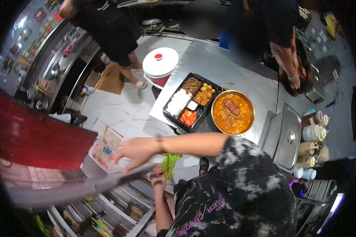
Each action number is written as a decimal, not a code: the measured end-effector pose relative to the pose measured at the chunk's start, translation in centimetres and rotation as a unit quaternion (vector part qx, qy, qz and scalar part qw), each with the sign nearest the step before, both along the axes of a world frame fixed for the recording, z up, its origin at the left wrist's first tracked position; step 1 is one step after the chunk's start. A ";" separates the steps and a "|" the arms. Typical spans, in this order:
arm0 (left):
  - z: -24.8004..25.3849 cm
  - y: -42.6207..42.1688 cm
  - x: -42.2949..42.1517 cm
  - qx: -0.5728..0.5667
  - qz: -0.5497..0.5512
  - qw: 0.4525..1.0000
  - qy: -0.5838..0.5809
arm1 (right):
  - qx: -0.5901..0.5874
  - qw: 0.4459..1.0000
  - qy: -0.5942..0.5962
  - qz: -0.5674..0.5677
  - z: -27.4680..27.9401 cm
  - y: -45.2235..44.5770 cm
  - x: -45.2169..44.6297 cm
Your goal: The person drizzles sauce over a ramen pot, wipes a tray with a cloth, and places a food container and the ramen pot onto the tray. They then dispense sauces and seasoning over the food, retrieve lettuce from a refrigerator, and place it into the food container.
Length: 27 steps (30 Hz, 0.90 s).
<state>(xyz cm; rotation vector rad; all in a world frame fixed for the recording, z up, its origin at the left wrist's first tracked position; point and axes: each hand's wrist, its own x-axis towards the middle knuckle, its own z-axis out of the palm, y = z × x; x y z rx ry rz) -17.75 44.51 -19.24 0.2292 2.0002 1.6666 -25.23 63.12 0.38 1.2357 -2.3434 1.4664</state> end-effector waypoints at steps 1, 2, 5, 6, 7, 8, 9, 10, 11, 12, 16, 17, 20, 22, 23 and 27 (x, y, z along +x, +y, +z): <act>0.5 1.4 -1.3 0.057 0.000 0.998 -0.035 | 0.098 0.986 0.002 -0.134 -1.9 2.3 1.7; 2.9 3.8 -1.8 0.005 -0.002 1.000 0.006 | 0.073 0.977 -0.007 -0.198 -4.0 5.2 3.0; 5.1 9.2 -3.9 -0.007 -0.027 0.997 0.077 | 0.045 0.906 -0.144 -0.395 -8.8 12.0 6.8; 6.6 11.2 -4.4 -0.049 -0.053 0.991 0.111 | 0.053 0.885 -0.224 -0.405 -8.8 13.8 8.0; 7.4 13.2 -4.9 -0.091 -0.077 0.982 0.146 | 0.032 0.860 -0.287 -0.421 -10.1 15.3 8.7; 7.3 15.0 -5.6 -0.092 -0.086 0.982 0.143 | -0.057 0.836 -0.348 -0.420 -11.0 16.5 9.3; 6.9 16.6 -6.4 -0.073 -0.133 0.974 0.171 | -0.063 0.821 -0.338 -0.456 -12.1 17.7 9.6; 6.8 18.4 -7.2 -0.053 -0.181 0.962 0.199 | -0.087 0.802 -0.363 -0.467 -12.3 18.9 9.9; 7.0 20.3 -8.0 -0.027 -0.193 0.964 0.181 | -0.112 0.781 -0.384 -0.480 -12.3 20.1 10.1; 6.5 22.4 -8.7 -0.001 -0.209 0.962 0.175 | -0.132 0.769 -0.371 -0.504 -12.8 21.5 10.1; 5.4 29.6 -13.4 -0.003 -0.300 0.939 0.170 | -0.108 0.690 -0.309 -0.645 -14.0 25.6 8.8; 5.6 31.2 -14.5 -0.009 -0.327 0.932 0.155 | -0.086 0.666 -0.286 -0.683 -14.5 26.6 8.2; 2.9 35.1 -16.9 -0.014 -0.395 0.891 0.221 | -0.054 0.608 -0.321 -0.724 -15.7 29.0 6.4; 2.4 37.1 -17.6 -0.054 -0.431 0.876 0.212 | -0.019 0.577 -0.333 -0.746 -15.7 30.0 5.6; 2.1 37.9 -17.9 -0.091 -0.454 0.860 0.213 | 0.020 0.556 -0.335 -0.761 -15.8 30.3 5.3; 0.5 39.3 -18.3 -0.084 -0.453 0.838 0.294 | 0.065 0.559 -0.290 -0.774 -16.3 30.9 4.8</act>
